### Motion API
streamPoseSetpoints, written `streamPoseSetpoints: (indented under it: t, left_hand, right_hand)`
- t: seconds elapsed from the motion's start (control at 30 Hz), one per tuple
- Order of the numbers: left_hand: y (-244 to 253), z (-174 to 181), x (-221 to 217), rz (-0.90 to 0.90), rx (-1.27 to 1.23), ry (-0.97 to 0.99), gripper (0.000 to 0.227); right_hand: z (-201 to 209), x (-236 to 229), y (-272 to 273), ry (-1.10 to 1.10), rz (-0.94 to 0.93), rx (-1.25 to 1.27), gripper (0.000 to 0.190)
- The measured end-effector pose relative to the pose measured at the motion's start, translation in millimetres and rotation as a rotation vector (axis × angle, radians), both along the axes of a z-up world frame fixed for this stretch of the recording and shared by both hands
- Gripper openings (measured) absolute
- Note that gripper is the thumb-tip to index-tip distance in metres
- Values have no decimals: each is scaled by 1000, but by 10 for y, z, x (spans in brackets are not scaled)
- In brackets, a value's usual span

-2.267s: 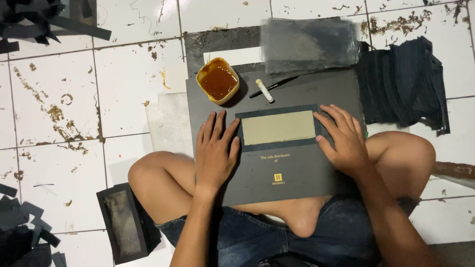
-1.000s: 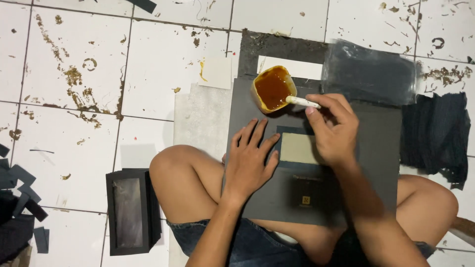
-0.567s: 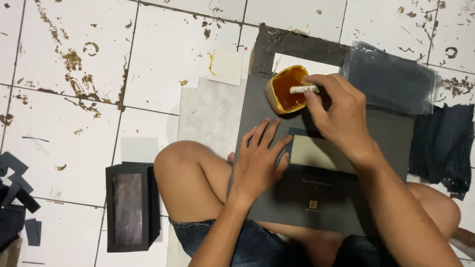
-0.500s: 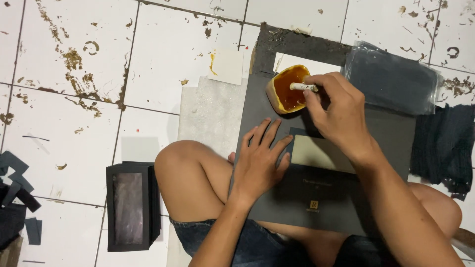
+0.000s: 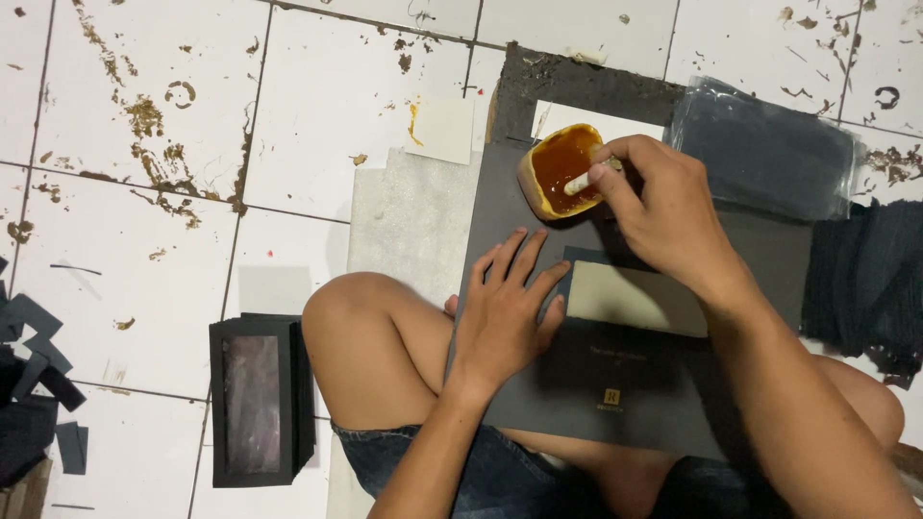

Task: The person applies a brown adhesive to the edges of a rectangular frame using a small brush, then presses a clear plastic sheet onto the adhesive. They smooth the plastic and adjust the frame components, then place the assembled unit on the floor and pick up a stack of black frame pieces.

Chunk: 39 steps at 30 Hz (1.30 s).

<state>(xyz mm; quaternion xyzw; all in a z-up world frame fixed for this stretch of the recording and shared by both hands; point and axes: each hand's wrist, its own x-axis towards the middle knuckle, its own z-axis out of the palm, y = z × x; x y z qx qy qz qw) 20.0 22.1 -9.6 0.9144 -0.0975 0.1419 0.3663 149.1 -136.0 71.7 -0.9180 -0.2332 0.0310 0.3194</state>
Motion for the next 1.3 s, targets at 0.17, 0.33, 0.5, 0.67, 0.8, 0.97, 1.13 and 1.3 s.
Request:
streamPoseSetpoints:
  t: [0.17,0.33,0.5,0.67,0.8,0.97,1.13,1.3]
  left_hand:
    - [-11,4,-9,-2,0,10,31]
    - [8,177,-14,-11,35,93,36]
    - [-5,186,-21,1,40,78,34]
    - [-17,170,-31,3,49,76,34]
    - [-7,182,-36,-7,44,80,34]
    - [-8,204,-41,-8,50,72,34]
    - [-5,203,-32,-10,34,67,34]
    - [-2,230,-27,-1,65,69,39]
  right_hand:
    - [-101,-51,-204,239,-217,242,10]
    - [145,-264,-237,414,-355,468,12]
    - [233,-467,-437,472,-467,812,11]
    - [632,-631,-492,285,-500,824,6]
    - [750,-752,-757,137,-419,735,16]
    - [402,-791,-1304,46,-417,751,27]
    - [491,-771,-1066,69,-388,751,28]
    - [627,-872,-512,105,-586,908,12]
